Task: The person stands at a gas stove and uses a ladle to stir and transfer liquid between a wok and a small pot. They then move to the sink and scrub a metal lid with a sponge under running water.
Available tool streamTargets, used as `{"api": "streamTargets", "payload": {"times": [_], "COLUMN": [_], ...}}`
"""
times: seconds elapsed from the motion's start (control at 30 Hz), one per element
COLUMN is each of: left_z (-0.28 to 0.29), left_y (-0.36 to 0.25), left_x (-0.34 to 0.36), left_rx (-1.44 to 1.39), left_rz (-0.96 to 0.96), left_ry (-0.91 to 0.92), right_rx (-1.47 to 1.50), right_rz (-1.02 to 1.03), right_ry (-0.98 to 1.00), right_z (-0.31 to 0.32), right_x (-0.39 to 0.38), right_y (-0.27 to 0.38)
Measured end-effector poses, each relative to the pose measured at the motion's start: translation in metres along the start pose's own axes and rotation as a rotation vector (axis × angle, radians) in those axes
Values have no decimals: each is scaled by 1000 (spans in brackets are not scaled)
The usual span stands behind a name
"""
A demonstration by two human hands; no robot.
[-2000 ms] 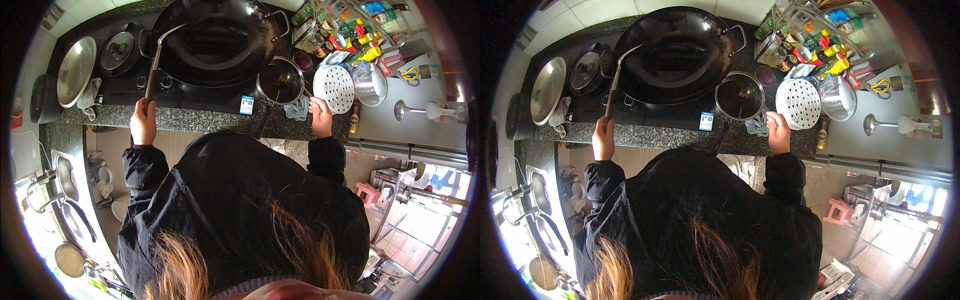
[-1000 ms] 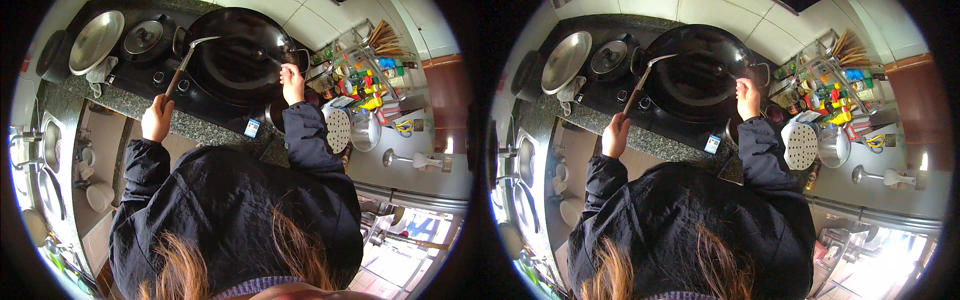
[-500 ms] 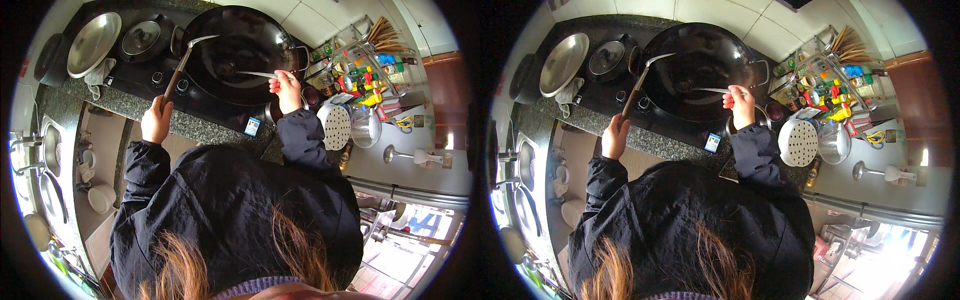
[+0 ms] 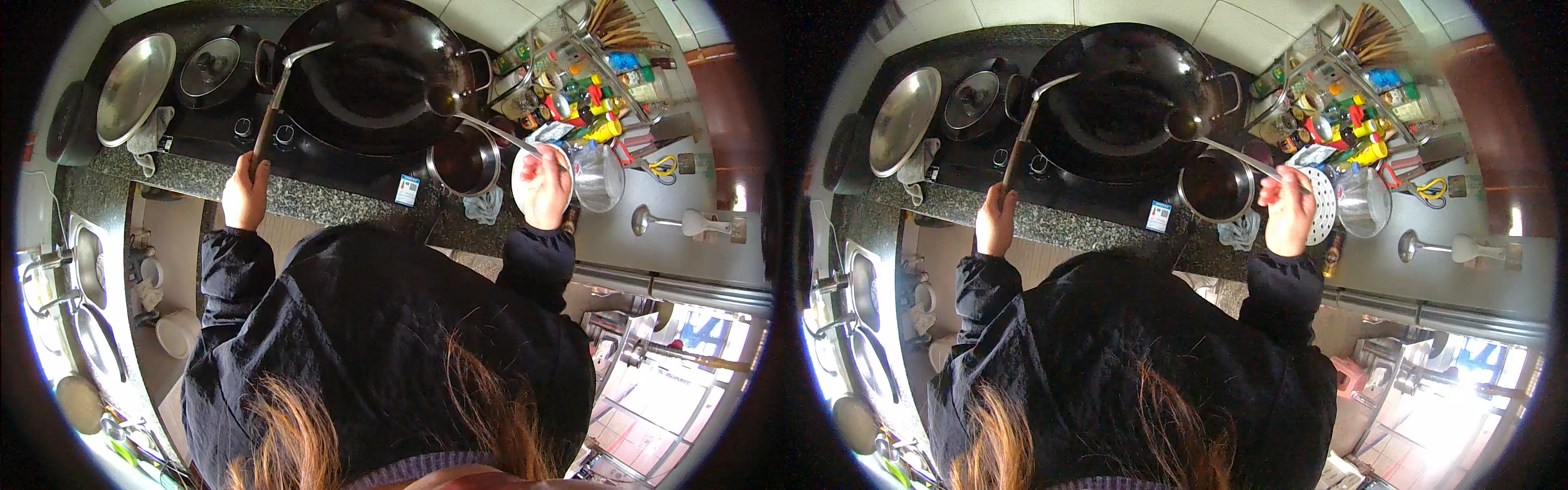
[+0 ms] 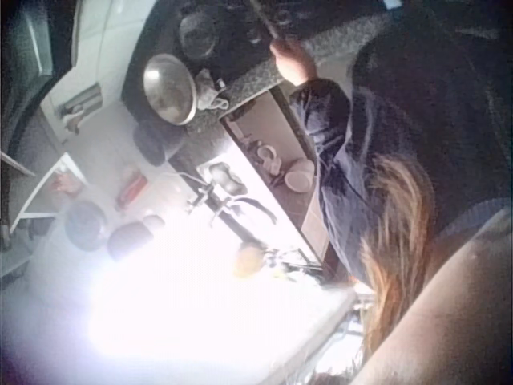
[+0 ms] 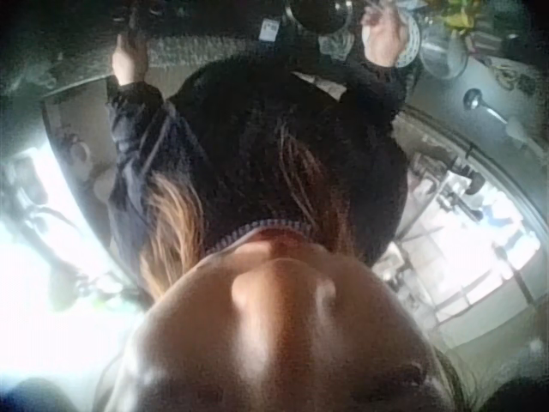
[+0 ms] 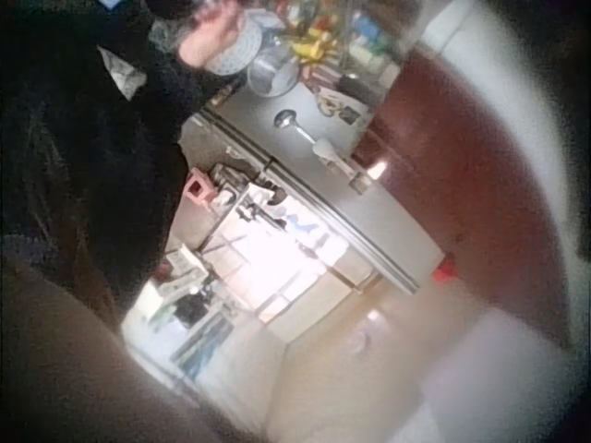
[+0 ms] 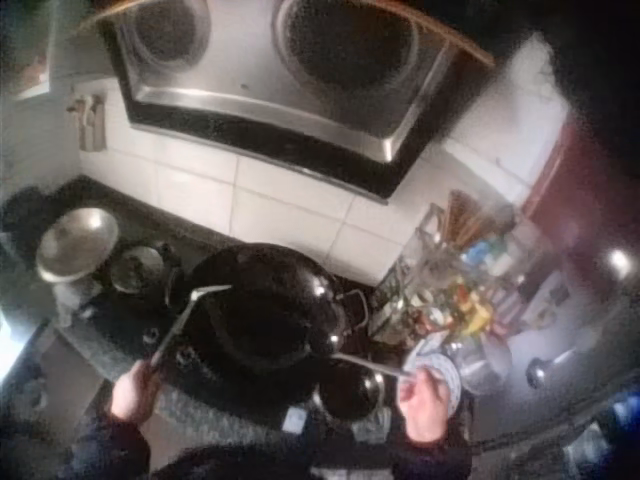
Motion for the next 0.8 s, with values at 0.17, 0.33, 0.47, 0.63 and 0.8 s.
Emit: {"api": "streamTargets", "payload": {"times": [0.17,0.33,0.47,0.63,0.8], "left_z": [2,-4,-25,-62,-94], "left_y": [-13,-34,-51,-77,-91], "left_x": [6,26,46,64,84], "left_rx": [62,234,290,335,378], "left_rz": [-43,-145,-206,-323,-390], "left_ry": [-35,-10,53,3,31], "right_rx": [-172,-300,-343,-417,-520], "right_rz": [20,-11,-43,-101,-5], "right_ry": [-167,-228,-230,-233,-138], "right_z": [55,86,94,91,76], "right_x": [-30,-46,-49,-51,-52], "right_y": [6,-24,-66,-105,-104]}}
Point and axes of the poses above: each hand's wrist, its own x-axis towards the middle knuckle, its own z-axis out of the back of the hand, y = z × x, the point moved 7 cm from there along x, towards the middle knuckle, and after that the axes turned 13 degrees about -x, right-handed, at the moved point
